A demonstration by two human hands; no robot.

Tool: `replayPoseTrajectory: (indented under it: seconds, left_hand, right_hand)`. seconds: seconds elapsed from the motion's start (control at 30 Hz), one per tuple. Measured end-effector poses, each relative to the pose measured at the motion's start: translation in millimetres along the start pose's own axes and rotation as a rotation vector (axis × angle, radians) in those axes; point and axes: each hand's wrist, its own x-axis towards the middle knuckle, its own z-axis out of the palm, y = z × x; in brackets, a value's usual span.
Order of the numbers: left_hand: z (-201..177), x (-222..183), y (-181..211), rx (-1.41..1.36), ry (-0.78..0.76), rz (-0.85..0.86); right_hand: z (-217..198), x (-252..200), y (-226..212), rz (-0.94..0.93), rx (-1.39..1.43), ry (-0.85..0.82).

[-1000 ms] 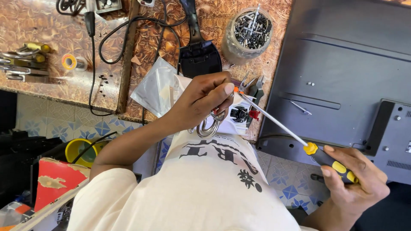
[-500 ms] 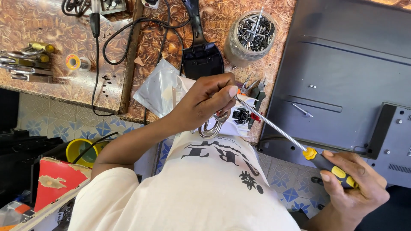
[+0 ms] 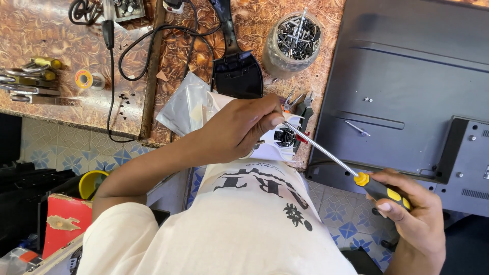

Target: Repairing an electric kettle by disassembling the handle, adjusting internal wiring, and reassembling it using a screwdriver and pliers.

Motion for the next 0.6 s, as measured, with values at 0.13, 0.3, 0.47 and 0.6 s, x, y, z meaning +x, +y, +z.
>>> replayPoseTrajectory:
  seconds: [0.13,0.3,0.47,0.6]
  left_hand:
    - [3,-1,-7,0.029,-0.048,0.044]
    - [6,1,-8,-0.002,-0.022,0.095]
    - [2,4,-6,0.011,0.006,0.107]
    - [0,5,-6,-0.029,0.017,0.065]
  right_hand:
    - [-12,4,12,0.22,0.027,-0.079]
    - [-10,10,3,0.214,0.344,-0.347]
    - [-6,8,-9,0.212,-0.112,-0.124]
    - [12,10,-42,0.03,-0.456,-0.055]
